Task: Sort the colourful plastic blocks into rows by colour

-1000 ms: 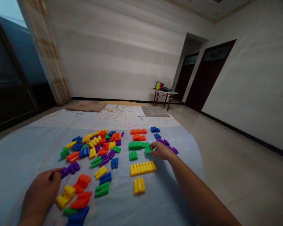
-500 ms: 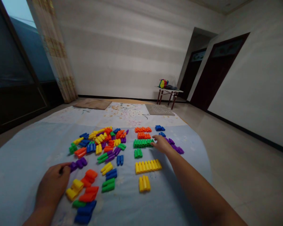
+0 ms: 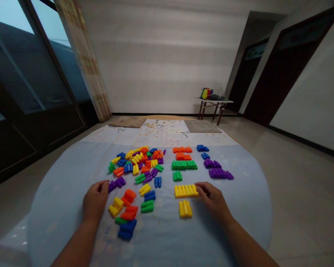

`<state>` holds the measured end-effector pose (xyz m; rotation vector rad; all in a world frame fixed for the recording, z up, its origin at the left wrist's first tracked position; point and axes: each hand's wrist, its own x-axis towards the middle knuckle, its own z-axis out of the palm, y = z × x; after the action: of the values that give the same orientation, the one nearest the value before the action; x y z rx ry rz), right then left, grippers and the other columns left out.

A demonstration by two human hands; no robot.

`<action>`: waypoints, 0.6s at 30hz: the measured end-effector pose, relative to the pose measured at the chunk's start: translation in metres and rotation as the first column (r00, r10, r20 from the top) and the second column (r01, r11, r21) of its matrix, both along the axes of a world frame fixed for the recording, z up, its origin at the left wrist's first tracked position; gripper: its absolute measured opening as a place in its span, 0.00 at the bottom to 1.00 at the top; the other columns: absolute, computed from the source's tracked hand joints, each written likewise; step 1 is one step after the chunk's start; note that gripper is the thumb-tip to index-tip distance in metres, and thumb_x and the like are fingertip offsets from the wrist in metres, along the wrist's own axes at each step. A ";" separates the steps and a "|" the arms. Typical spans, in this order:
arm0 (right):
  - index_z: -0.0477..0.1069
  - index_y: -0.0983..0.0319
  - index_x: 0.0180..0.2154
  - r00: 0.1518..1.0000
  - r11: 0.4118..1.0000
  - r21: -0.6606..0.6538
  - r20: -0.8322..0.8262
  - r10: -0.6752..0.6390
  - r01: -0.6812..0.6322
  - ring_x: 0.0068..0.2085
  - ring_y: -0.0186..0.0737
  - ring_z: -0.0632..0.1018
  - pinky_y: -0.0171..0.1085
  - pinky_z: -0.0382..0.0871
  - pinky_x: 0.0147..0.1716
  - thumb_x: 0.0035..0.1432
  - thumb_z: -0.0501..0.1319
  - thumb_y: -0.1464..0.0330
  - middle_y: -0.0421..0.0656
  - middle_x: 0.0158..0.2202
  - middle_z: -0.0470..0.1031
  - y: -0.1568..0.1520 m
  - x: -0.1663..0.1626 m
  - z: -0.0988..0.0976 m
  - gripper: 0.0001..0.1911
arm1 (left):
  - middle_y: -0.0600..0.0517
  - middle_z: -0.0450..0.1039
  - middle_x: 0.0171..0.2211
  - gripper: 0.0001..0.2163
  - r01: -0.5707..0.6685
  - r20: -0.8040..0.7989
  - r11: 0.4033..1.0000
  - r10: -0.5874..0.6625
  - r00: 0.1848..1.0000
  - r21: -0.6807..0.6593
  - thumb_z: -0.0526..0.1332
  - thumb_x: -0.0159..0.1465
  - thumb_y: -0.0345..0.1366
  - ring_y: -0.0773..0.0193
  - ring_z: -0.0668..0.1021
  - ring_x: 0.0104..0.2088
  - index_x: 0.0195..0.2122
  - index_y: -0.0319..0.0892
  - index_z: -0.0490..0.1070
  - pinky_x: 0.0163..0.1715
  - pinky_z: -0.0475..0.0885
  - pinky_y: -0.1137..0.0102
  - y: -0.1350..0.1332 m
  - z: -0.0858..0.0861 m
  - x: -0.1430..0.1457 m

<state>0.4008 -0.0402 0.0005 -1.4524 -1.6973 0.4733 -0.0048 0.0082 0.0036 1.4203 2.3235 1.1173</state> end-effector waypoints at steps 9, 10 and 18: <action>0.73 0.64 0.40 0.996 0.998 0.064 0.094 0.008 -0.014 0.33 0.39 0.77 0.36 0.71 0.34 0.61 0.52 0.63 0.47 0.35 0.77 0.006 0.000 -0.020 0.15 | 0.44 0.74 0.40 0.18 0.008 0.040 0.999 -0.010 0.999 0.051 0.50 0.55 0.44 0.56 0.74 0.42 0.38 0.40 0.73 0.45 0.68 0.65 -0.004 -0.002 0.001; 0.73 0.64 0.40 0.995 0.997 0.083 0.101 -0.019 0.011 0.33 0.40 0.77 0.36 0.71 0.35 0.61 0.52 0.62 0.47 0.35 0.78 0.006 0.001 -0.021 0.16 | 0.45 0.74 0.40 0.18 0.006 0.051 0.998 -0.009 0.999 0.055 0.50 0.55 0.44 0.56 0.74 0.42 0.38 0.40 0.73 0.45 0.68 0.65 -0.004 -0.002 0.001; 0.72 0.63 0.42 0.960 0.955 0.191 0.120 -0.254 0.228 0.34 0.41 0.78 0.37 0.73 0.36 0.62 0.50 0.61 0.48 0.37 0.78 0.006 -0.001 -0.025 0.17 | 0.45 0.72 0.41 0.18 0.068 0.088 0.998 -0.067 0.994 -0.011 0.49 0.55 0.45 0.56 0.73 0.42 0.38 0.42 0.71 0.45 0.68 0.64 -0.006 0.001 0.000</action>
<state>0.4001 -0.0343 -0.0245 -1.5676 -1.5985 0.0845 -0.0044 0.0019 0.0041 1.4048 2.2026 1.1183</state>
